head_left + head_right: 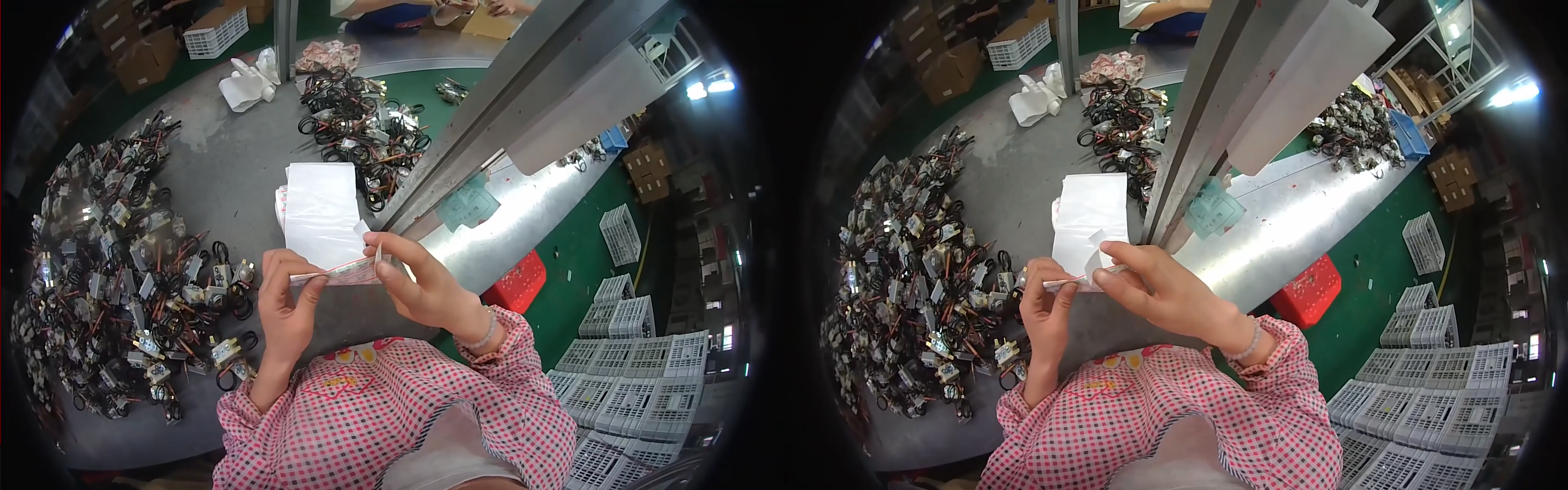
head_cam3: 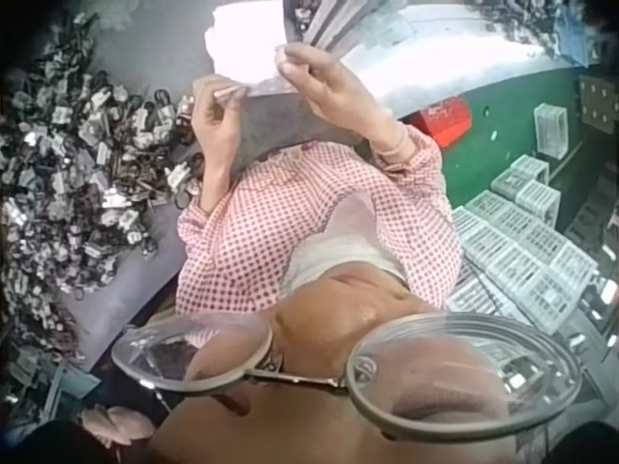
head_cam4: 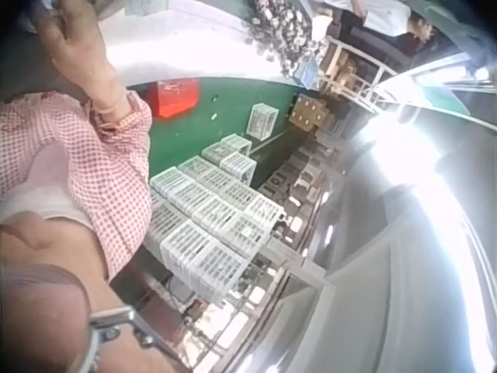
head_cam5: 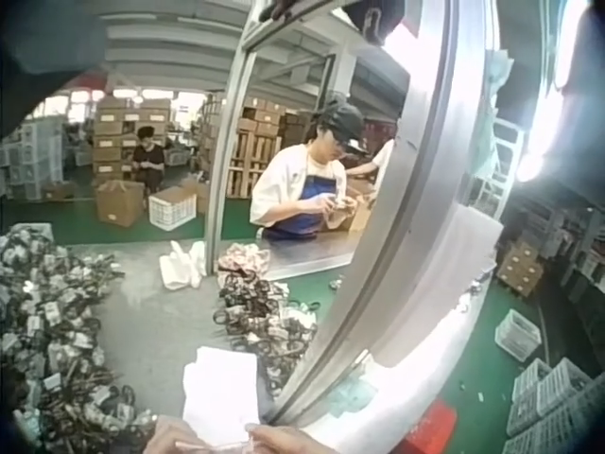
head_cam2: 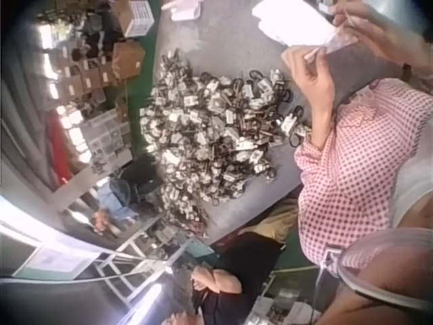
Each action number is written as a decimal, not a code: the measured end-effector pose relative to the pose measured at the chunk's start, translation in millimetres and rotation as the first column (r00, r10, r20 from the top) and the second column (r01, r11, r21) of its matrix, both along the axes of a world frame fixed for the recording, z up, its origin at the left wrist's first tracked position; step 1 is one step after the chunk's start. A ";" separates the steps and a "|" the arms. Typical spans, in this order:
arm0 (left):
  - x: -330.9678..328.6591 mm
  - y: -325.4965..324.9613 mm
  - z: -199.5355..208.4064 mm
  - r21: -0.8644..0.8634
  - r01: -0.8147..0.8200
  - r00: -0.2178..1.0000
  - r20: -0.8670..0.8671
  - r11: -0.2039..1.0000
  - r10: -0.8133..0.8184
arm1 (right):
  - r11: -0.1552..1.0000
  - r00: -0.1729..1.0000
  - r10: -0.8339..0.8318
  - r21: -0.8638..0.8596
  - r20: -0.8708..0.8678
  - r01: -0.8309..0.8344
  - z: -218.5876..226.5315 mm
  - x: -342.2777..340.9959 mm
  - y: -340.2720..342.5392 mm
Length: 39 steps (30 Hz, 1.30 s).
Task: Assembling and inspecting small electronic components with attached wiring on a factory production line.
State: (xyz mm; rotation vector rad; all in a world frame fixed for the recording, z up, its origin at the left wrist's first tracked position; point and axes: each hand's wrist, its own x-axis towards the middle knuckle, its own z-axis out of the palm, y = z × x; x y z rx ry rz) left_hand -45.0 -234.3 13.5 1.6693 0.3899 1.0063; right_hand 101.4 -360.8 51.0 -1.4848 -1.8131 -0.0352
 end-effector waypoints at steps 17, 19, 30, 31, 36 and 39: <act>5.5 -5.6 0.8 -0.277 -0.032 0.999 -0.034 0.960 0.024 | 0.988 0.976 0.154 0.010 -0.155 -0.155 -15.6 9.0 -2.0; 7.2 -8.0 -2.6 -0.269 -0.053 0.997 -0.061 0.962 0.038 | 0.986 0.973 0.166 0.060 -0.159 -0.158 -16.9 4.4 -3.7; -15.9 -1.4 18.4 0.103 0.058 0.913 -0.408 0.993 -0.011 | 0.798 0.816 0.003 0.494 -0.578 0.347 21.5 17.5 -56.9; -19.8 -4.4 25.7 0.133 0.123 0.877 -0.478 0.983 -0.045 | 0.777 0.819 0.011 0.520 -0.573 0.354 25.3 18.7 -64.3; -19.5 -8.5 62.7 0.270 0.235 0.782 -0.624 0.934 -0.016 | 0.653 0.745 0.031 0.578 -0.666 0.490 34.9 36.5 -80.7; -7.6 -0.8 81.5 0.282 0.180 0.739 -0.671 0.942 0.059 | 0.595 0.711 0.023 0.581 -0.703 0.555 33.8 59.4 -88.1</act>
